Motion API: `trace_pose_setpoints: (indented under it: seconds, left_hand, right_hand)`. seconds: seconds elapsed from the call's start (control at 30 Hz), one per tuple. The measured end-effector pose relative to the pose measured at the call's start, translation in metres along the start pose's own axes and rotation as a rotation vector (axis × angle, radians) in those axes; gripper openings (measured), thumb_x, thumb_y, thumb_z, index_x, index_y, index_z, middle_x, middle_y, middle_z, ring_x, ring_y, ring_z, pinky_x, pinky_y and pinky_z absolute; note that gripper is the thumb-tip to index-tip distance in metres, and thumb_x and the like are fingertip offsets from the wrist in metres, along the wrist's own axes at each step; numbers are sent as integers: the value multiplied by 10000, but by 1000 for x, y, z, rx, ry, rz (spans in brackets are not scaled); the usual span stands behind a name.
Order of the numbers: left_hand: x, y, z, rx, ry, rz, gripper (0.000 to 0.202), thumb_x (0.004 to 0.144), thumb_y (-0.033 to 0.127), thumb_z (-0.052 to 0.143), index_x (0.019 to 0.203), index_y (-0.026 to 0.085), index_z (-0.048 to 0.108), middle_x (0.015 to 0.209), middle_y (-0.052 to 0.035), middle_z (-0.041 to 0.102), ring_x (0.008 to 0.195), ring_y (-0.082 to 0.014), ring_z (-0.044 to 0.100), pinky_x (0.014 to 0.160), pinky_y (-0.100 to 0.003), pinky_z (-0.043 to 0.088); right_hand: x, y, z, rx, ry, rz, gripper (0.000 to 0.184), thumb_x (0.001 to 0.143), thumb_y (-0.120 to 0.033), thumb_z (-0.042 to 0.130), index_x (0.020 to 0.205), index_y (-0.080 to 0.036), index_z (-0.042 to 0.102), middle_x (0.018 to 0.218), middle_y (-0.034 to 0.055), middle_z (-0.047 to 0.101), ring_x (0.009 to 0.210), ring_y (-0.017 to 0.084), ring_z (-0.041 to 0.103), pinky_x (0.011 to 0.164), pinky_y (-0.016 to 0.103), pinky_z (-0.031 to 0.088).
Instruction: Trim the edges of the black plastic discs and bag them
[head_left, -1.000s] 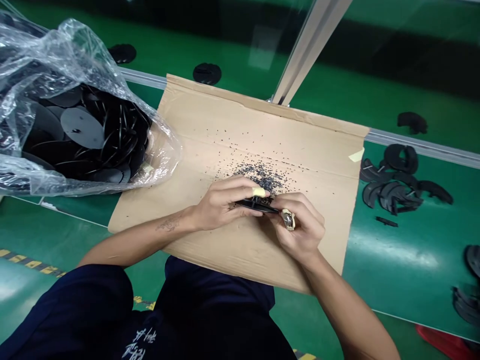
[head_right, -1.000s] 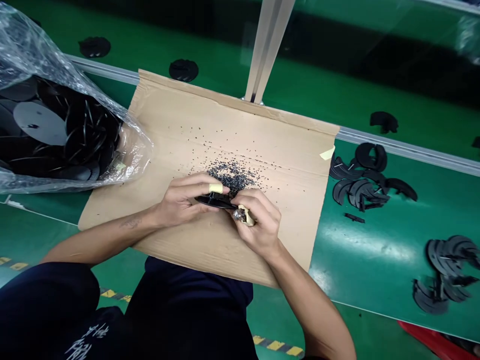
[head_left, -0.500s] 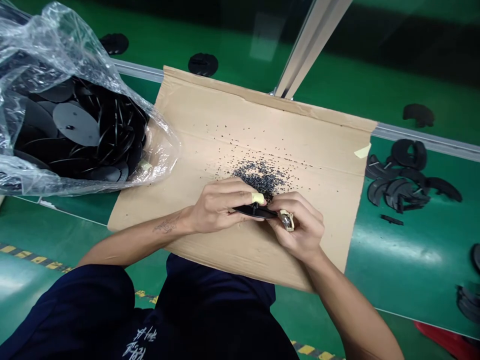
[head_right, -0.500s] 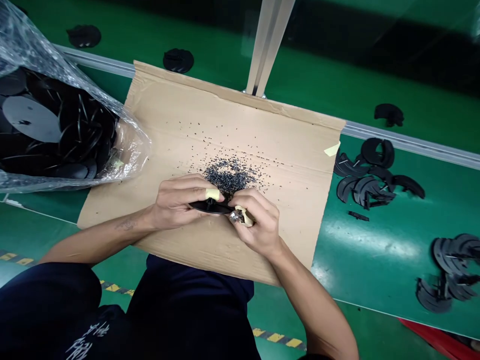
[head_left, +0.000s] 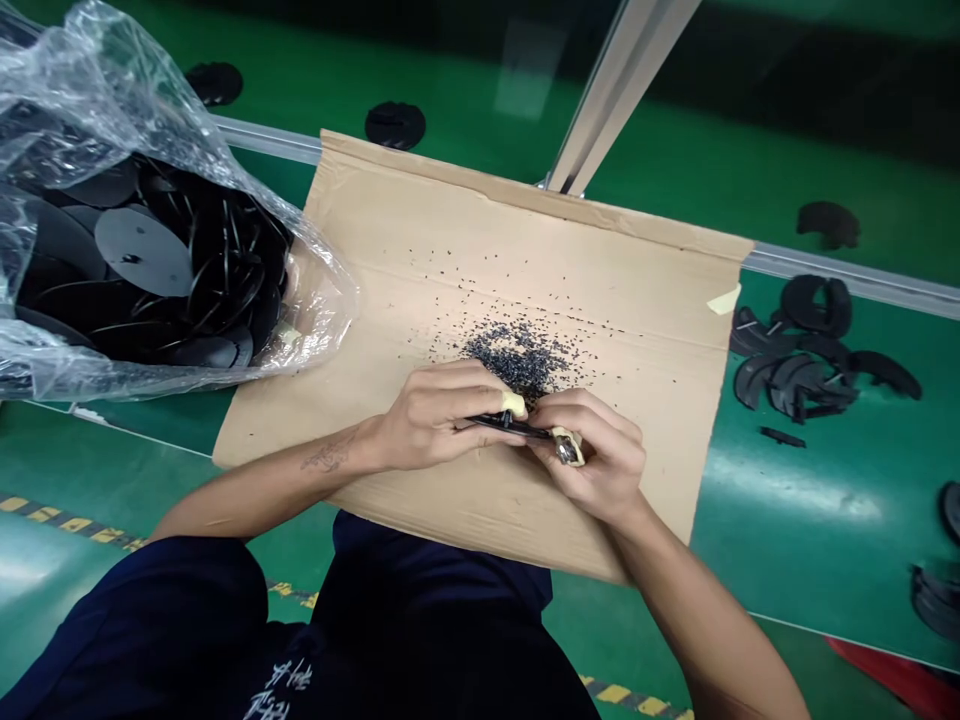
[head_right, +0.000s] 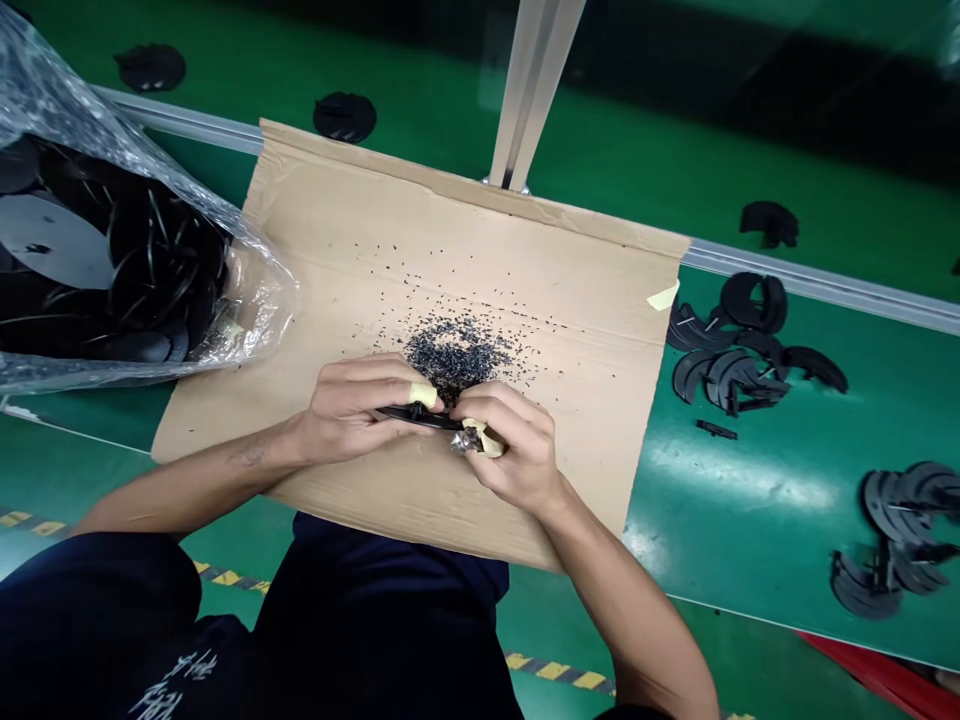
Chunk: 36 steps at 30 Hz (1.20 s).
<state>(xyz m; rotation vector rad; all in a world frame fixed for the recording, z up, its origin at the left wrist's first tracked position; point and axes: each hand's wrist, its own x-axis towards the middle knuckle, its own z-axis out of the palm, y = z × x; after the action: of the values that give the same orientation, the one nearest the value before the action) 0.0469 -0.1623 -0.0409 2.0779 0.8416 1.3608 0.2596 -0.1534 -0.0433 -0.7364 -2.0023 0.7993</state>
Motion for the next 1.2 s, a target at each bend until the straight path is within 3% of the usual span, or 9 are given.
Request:
trace_pose_setpoints:
  seconds: [0.17, 0.3, 0.4, 0.63, 1.2]
  left_hand:
    - [-3, 0, 3, -32, 0, -77, 293, 891, 401, 748, 1091, 190, 708, 940, -59, 764, 884, -159, 701, 811, -307, 586]
    - [-3, 1, 1, -43, 36, -188, 242, 893, 317, 755, 1076, 166, 704, 933, -56, 754, 844, -136, 703, 753, -248, 576]
    - [-1, -1, -3, -12, 48, -164, 225, 867, 315, 782, 1033, 171, 731, 939, -61, 736, 868, -141, 693, 754, -251, 576]
    - [-2, -6, -3, -21, 0, -133, 251, 860, 285, 790, 1084, 181, 749, 940, -64, 721, 854, -129, 678, 750, -247, 569]
    - [-4, -7, -2, 0, -21, -91, 180, 891, 261, 758, 1053, 181, 749, 914, -60, 731, 830, -132, 662, 731, -261, 537]
  right_hand:
    - [3, -3, 0, 43, 67, 28, 109, 864, -159, 722, 930, -237, 682, 875, 40, 710, 765, 176, 684, 679, 315, 564]
    - [9, -5, -7, 52, 46, 144, 64, 883, -229, 725, 921, -224, 674, 879, 49, 707, 797, 191, 678, 715, 333, 565]
    - [12, -2, -13, -9, 12, 226, 45, 914, -255, 676, 942, -219, 676, 908, 62, 716, 830, 209, 682, 743, 356, 566]
    - [5, 9, -13, -370, -85, -5, 124, 930, -184, 613, 1043, -199, 663, 904, 91, 715, 820, 225, 662, 709, 363, 522]
    - [3, 11, -16, -651, -92, -103, 121, 953, -183, 595, 1031, -191, 687, 725, 40, 669, 631, 175, 547, 609, 328, 419]
